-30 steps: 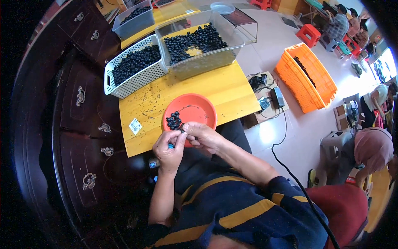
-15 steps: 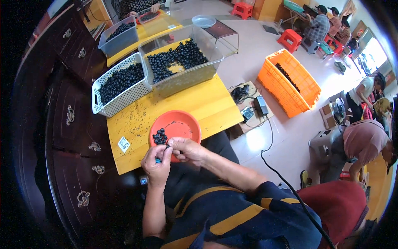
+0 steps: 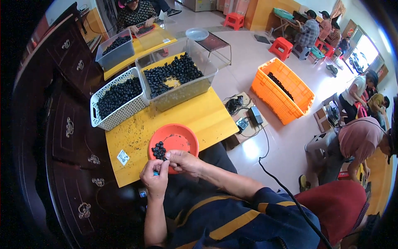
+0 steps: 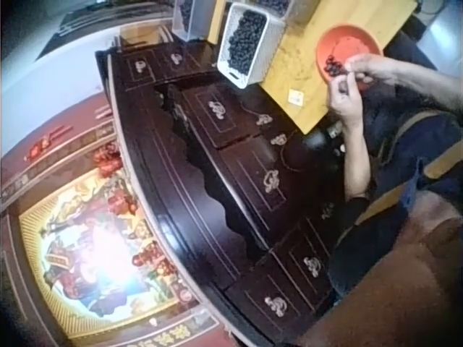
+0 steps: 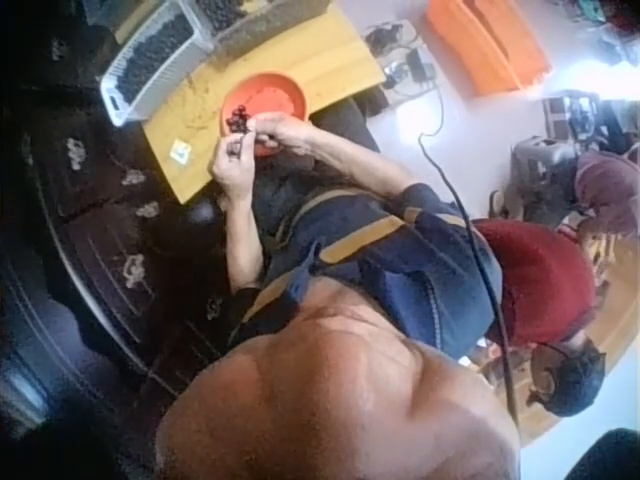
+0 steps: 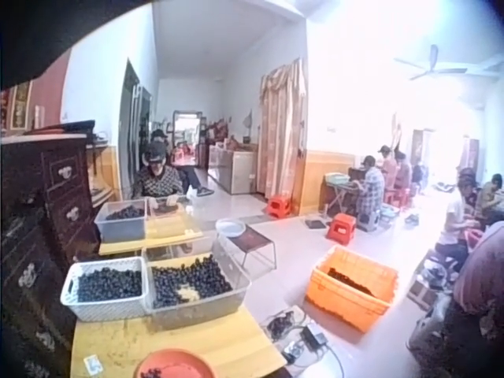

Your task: The person sorts small black parts by hand, transferring them from a plastic container into a red bowl.

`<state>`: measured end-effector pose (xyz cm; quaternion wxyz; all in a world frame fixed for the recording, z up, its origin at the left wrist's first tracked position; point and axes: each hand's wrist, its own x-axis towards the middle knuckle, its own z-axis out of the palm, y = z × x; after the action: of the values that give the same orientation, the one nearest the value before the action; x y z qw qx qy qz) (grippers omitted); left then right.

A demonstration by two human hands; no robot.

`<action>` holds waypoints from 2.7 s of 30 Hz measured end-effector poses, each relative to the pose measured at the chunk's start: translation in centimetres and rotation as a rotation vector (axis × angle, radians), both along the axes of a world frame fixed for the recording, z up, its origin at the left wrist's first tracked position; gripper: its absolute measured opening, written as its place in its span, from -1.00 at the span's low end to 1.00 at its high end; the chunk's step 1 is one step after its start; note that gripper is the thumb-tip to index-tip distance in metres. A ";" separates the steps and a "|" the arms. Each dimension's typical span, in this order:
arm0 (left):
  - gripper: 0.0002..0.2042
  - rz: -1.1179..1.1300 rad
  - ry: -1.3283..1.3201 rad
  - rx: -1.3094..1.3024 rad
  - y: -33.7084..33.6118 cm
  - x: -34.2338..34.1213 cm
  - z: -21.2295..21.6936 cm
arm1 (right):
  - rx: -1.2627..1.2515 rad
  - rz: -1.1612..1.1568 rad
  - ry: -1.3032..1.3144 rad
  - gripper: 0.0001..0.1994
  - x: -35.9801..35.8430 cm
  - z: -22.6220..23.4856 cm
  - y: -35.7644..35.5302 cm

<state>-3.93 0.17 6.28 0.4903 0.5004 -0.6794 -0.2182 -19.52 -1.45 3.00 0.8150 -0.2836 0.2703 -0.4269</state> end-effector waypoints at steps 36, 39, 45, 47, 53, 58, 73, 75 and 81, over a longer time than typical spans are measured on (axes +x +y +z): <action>-0.64 -0.185 -0.281 0.135 0.1 1.8 3.2 | 0.058 0.106 -0.096 -0.69 -0.9 2.4 0.9; -0.61 -0.184 -0.318 0.031 -0.1 1.6 3.2 | 0.015 0.160 -0.156 -0.70 -1.2 1.8 0.8; -0.58 -0.180 -0.361 -0.038 -0.3 1.7 2.8 | 0.090 0.107 -0.239 -0.73 -1.4 0.7 0.7; -0.58 -0.181 -0.376 -0.042 -0.3 1.7 2.8 | 0.061 0.114 -0.229 -0.76 -1.5 0.8 0.7; -0.61 -0.206 -0.441 -0.053 -0.3 1.8 2.4 | -0.029 0.129 -0.084 -0.80 -1.1 1.7 0.3; -0.63 -0.189 -0.390 -0.073 -0.9 2.0 2.8 | 0.001 0.120 -0.171 -0.83 -0.7 1.3 0.2; -0.59 -0.209 -0.482 -0.072 -1.4 2.1 3.2 | -0.006 0.126 -0.123 -0.77 -1.0 1.7 -0.1; -0.59 -0.225 -0.477 -0.072 -1.5 2.1 2.5 | 0.011 0.114 -0.084 -0.77 -0.9 1.9 -0.2; -0.61 -0.181 -0.340 -0.042 -1.9 1.9 3.1 | 0.128 0.071 -0.167 -0.77 -0.4 1.8 0.1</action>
<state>-2.01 -1.70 9.41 0.3571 0.4567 -0.7990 -0.1594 -19.92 -1.39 4.82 0.8657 -0.2038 0.2181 -0.4019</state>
